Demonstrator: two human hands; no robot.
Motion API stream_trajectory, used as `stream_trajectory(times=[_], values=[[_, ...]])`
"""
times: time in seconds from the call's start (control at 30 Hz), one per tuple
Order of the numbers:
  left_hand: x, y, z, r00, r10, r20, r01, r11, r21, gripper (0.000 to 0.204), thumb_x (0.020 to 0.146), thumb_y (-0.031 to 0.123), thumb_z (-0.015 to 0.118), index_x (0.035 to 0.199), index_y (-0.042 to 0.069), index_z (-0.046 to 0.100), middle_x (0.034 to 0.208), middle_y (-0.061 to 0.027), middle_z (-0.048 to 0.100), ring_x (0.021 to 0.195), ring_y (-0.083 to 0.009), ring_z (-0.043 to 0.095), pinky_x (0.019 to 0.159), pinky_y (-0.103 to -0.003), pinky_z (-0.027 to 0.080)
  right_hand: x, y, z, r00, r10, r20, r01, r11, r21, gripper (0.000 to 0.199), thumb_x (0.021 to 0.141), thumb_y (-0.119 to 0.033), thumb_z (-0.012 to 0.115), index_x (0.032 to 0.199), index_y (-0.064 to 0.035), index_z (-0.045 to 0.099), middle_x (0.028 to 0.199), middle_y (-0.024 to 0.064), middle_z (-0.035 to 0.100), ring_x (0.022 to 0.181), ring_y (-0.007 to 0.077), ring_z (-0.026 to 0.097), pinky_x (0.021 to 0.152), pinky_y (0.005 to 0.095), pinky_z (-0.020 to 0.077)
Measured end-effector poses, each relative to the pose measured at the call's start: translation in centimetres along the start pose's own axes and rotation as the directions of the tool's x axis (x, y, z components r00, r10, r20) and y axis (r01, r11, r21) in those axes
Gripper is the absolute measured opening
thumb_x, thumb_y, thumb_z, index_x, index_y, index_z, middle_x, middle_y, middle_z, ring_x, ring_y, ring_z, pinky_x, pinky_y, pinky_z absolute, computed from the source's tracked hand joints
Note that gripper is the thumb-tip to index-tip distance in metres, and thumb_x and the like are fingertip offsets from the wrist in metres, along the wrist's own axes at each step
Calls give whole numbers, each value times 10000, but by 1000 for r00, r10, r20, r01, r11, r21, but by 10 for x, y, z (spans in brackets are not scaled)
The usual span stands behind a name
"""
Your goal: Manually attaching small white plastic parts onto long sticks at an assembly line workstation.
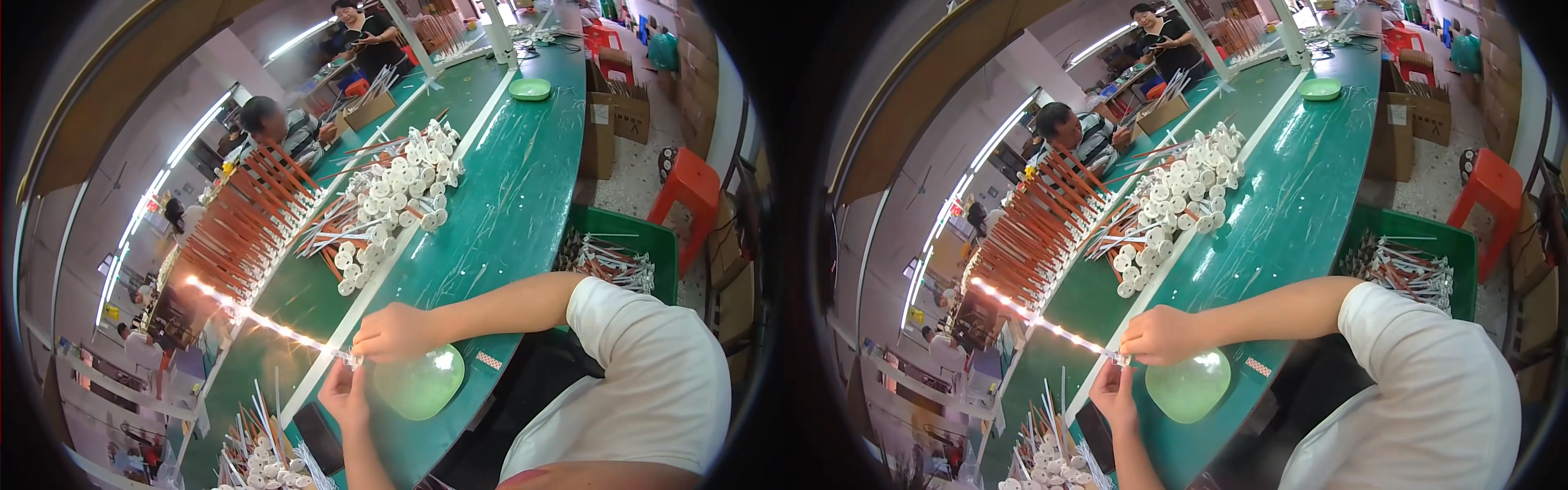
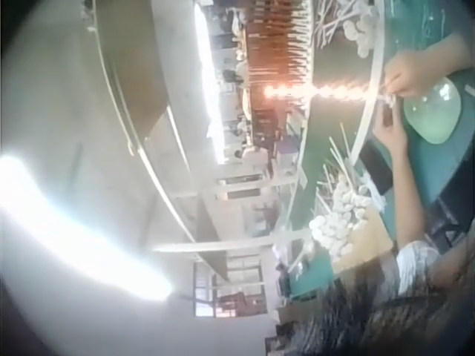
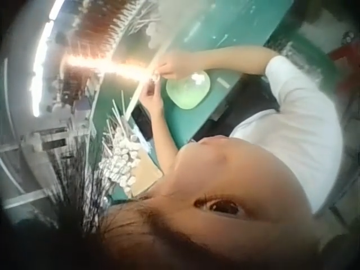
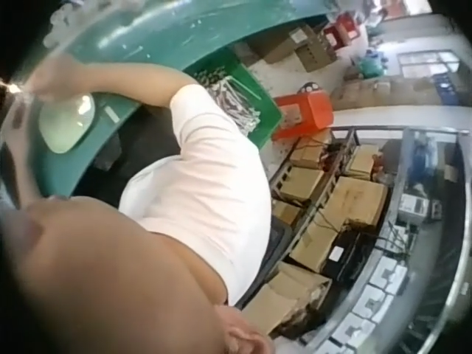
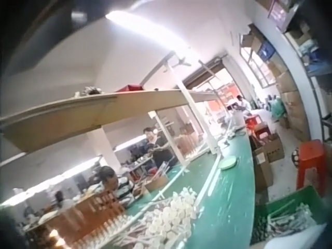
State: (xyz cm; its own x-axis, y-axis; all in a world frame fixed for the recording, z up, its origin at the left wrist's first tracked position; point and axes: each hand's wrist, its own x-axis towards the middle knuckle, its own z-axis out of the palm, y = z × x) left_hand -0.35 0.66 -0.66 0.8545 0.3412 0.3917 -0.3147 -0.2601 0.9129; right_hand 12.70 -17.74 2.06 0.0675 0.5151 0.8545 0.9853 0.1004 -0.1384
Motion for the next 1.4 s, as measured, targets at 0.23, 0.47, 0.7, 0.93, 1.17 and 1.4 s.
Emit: stream_trajectory(times=[0.23,0.47,0.7,0.93,1.17,1.4], values=[[2,17,9,995,-96,-2,96,990,-99,250,962,42,671,1177,-85,674,943,-115,739,817,-156,702,794,-288,564,1,0,2,998,-39,-52,39,999,-7,200,779,-182,777,954,-121,703,841,25,685,749,226,680,603,361,557],[-1,10,7,997,-71,3,71,991,-118,245,968,54,665,1169,-85,675,933,-111,740,806,-165,706,788,-309,572,1,-1,2,996,-68,-64,68,998,1,169,802,-200,766,937,-122,701,800,19,669,703,220,667,549,359,532],[-1,13,9,998,-65,20,66,991,-114,274,947,26,679,1203,-71,666,989,-103,735,838,-165,706,810,-308,568,3,-1,1,994,-76,-72,77,997,3,159,796,-196,766,923,-122,707,814,12,674,704,216,666,543,356,530],[0,12,8,999,13,51,-4,985,-173,397,874,-84,710,1265,-60,643,1113,-95,717,986,-143,677,870,-279,537,4,1,2,993,-94,-70,95,995,11,241,741,-102,779,967,-105,694,946,12,704,730,220,677,594,346,559],[-1,14,6,998,-12,60,21,990,-137,409,873,-100,697,1275,-61,636,1150,-109,708,1016,-161,680,910,-300,537,5,-1,2,994,-89,-58,90,996,20,256,739,-91,775,979,-107,688,960,13,705,729,220,675,589,339,553],[0,16,9,999,-7,54,17,981,-191,382,858,-107,725,1233,-90,653,1143,-99,699,1021,-137,648,915,-286,517,4,-2,2,993,-96,-63,97,995,16,278,740,-86,776,1003,-106,688,968,14,708,724,218,672,587,340,552]])
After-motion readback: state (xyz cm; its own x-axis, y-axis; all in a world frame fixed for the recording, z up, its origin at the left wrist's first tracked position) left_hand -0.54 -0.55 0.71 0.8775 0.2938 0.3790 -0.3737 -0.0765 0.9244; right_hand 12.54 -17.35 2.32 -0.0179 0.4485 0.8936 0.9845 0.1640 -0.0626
